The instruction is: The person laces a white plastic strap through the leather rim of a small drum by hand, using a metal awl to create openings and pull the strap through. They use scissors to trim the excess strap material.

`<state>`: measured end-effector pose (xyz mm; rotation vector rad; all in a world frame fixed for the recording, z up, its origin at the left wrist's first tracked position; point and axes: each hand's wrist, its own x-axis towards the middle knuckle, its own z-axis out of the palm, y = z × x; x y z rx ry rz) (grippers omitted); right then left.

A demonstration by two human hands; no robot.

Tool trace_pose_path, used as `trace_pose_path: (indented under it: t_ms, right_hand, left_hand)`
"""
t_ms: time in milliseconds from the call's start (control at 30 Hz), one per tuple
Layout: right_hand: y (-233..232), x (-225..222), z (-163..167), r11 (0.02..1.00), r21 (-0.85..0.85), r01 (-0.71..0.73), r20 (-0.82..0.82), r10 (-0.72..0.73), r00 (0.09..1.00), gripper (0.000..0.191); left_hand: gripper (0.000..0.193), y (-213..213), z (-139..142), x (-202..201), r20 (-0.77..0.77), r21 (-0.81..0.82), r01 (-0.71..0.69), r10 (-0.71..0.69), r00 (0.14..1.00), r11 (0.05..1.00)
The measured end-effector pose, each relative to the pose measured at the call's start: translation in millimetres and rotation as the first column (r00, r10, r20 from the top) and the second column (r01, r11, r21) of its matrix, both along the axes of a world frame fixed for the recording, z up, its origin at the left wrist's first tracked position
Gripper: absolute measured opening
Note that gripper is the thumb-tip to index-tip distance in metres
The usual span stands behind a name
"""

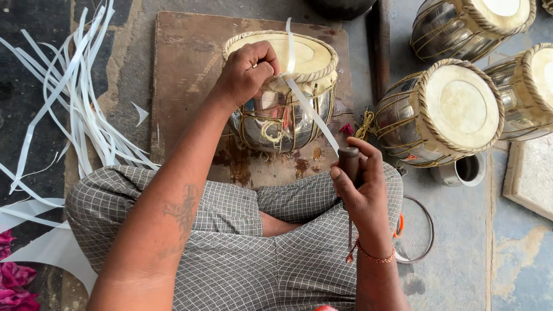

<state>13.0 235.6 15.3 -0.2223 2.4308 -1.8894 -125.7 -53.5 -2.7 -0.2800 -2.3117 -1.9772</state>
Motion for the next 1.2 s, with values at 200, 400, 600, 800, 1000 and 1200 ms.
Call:
trace_pose_path:
  t_ms: [200,400,600,800,1000,1200]
  right_hand:
    - [3.9,11.4,16.2,0.99,-0.141,0.023,0.106,-0.008,0.994,0.056]
    - [11.0,21.5,49.4,0.931,-0.364,-0.003,0.034,0.016,0.999,0.045]
    - [6.9,-10.6,66.4,0.835,-0.55,-0.019,-0.177,-0.094,0.98,0.019]
    - [-12.9,-58.4,71.1,0.837,-0.545,-0.056,-0.235,-0.088,0.968,0.013]
    - [15.0,-72.7,36.6,0.724,-0.689,-0.041,-0.012,0.045,0.999,0.013]
    - [46.9,-79.8,38.4,0.696,-0.718,0.029,0.264,0.232,0.936,0.023]
  left_hand:
    - [0.024,14.4,-10.5,10.5,-0.418,-0.234,-0.144,0.034,0.908,0.961]
    - [0.017,32.2,-28.9,109.8,-0.399,-0.4,-0.071,-0.104,0.911,0.914]
    - [0.015,45.9,-33.7,151.5,-0.329,-0.402,-0.007,-0.138,0.934,0.916]
    - [0.007,35.6,-31.7,145.4,-0.339,-0.365,0.002,-0.135,0.931,0.931]
    - [0.014,35.0,-32.9,145.6,-0.304,-0.36,0.0,-0.117,0.945,0.933]
    - [0.009,28.0,-29.7,138.3,-0.307,-0.343,0.032,-0.144,0.941,0.939]
